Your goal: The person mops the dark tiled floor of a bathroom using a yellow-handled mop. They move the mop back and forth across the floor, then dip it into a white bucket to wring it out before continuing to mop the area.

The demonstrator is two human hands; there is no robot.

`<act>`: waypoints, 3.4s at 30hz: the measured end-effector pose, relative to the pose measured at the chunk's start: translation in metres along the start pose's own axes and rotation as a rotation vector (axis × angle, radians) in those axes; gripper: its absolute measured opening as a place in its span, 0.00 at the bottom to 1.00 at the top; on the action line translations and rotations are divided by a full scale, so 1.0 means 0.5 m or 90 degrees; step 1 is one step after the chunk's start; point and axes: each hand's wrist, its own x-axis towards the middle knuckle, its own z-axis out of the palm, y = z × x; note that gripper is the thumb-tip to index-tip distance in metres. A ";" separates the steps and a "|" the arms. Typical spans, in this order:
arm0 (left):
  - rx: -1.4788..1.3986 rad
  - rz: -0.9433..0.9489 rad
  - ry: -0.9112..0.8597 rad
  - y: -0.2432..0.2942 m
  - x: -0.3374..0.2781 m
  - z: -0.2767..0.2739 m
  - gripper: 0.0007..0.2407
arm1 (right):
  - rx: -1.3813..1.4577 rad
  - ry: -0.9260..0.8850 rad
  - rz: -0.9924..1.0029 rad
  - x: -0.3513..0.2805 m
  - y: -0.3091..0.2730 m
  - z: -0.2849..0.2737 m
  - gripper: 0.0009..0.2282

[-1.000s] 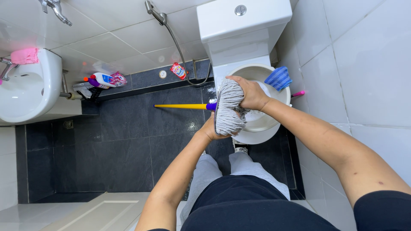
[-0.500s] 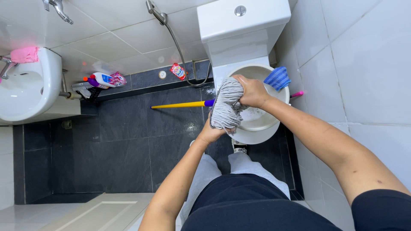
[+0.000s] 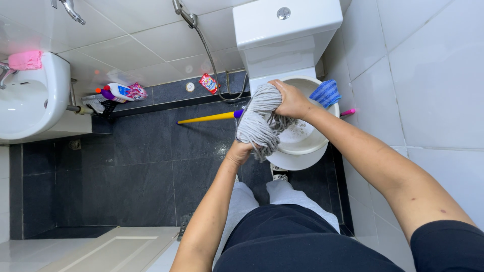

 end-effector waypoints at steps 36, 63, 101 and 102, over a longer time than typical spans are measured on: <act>0.240 0.031 -0.011 0.145 -0.037 0.045 0.32 | 0.252 -0.029 0.076 0.010 0.057 0.018 0.31; -0.065 0.290 0.181 -0.056 0.020 0.314 0.31 | -0.029 -0.014 0.216 -0.012 -0.115 0.000 0.29; -0.614 0.017 0.292 0.022 0.035 0.324 0.35 | -0.184 -0.157 0.194 -0.004 -0.184 -0.003 0.30; -0.613 0.000 0.273 0.024 0.031 0.326 0.37 | -0.194 -0.154 0.184 -0.006 -0.184 -0.004 0.30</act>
